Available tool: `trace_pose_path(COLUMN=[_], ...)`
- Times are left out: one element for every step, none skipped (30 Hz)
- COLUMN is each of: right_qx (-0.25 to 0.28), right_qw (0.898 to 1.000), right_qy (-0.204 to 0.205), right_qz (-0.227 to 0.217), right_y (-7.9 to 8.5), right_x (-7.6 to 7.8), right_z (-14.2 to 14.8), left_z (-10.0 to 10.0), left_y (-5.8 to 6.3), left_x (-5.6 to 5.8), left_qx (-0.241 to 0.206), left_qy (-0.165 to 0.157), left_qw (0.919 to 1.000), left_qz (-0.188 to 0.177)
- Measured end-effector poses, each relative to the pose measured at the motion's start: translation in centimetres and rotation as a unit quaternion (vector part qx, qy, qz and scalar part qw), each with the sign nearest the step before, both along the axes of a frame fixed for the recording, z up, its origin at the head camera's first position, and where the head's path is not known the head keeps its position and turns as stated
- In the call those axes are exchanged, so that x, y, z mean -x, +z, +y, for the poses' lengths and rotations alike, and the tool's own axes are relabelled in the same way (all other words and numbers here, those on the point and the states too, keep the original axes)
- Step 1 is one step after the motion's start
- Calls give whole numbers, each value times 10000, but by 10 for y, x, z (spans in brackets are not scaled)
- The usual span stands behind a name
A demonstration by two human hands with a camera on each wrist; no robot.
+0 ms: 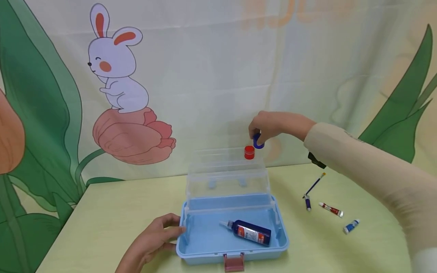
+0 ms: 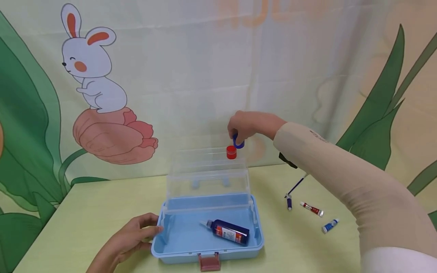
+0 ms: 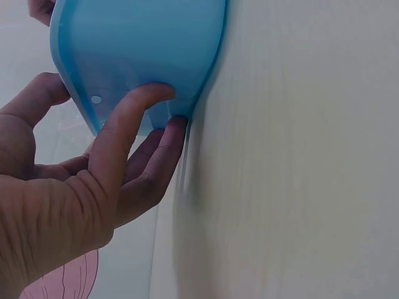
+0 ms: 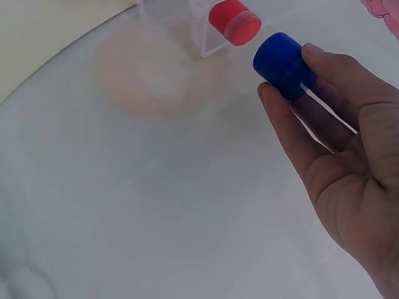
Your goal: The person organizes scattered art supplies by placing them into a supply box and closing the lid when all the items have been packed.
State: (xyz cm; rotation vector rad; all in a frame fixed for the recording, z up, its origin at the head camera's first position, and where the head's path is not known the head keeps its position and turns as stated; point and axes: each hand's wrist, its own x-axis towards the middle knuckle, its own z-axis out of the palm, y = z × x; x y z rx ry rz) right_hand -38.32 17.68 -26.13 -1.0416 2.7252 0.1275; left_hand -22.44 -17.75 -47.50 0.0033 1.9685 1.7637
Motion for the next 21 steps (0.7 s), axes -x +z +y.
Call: trace_pose_path(right_qx=[-12,-32,-44,-75,-107,-131,-166,-203,-236,-265,-276,-292,-315,-335,-347,-350,-363,-379,-384,-379,-380], right_qw=[10000,10000,10000,9999,9999,9998,9996,9994,9992,9990,9990,9989,9988,9988,9988,9987,9987,9986,9986,9986,9985], right_qy=[-6,-17,-36,-75,-103,-136,-191,-239,-276,-313,-302,-308,-299,-269,-250,-236,-220,-216,-207,-201,-212], right_qz=[-5,-13,-24,-46,-57,-72,-96,-121,-136,-163,-178,-201,-220,-225,-238,-268,-283,-285,-294,-303,-319], right_y=[2,3,5,6,7,8,9,9,9,9,9,8,7,7,6,5,3,2,1,0,-1], right_x=[0,1,1,1,2,2,1,1,1,1,1,1,2,3,4,4,5,7,8,9,9], right_z=[-2,-4,-6,-9,-12,-15,-18,-21,-23,-26,-28,-30,-33,-35,-38,-40,-43,-45,-48,-50,-52], left_z=[0,0,0,0,0,0,0,0,0,0,0,0,0,0,0,0,0,0,-1,-1,-1], left_y=[0,0,0,0,0,0,0,0,0,0,0,0,0,1,1,1,1,1,1,1,1], left_x=[0,1,1,1,1,1,1,1,1,1,1,1,1,1,1,1,1,1,1,1,1], left_qx=[-8,-8,-18,-20,-9,0,7,21,29,34,34,26,21,27,38,45,43,32,27,22,6], left_qy=[0,-2,-5,-4,1,8,10,15,20,18,17,11,8,11,6,7,4,-1,-6,-12,-20], left_qw=[10000,10000,10000,10000,10000,10000,10000,10000,10000,10000,10000,10000,10000,10000,10000,10000,10000,10000,10000,10000,10000], left_qz=[5,15,16,20,22,25,27,29,24,24,19,15,10,6,6,0,-9,-18,-24,-25,-28])
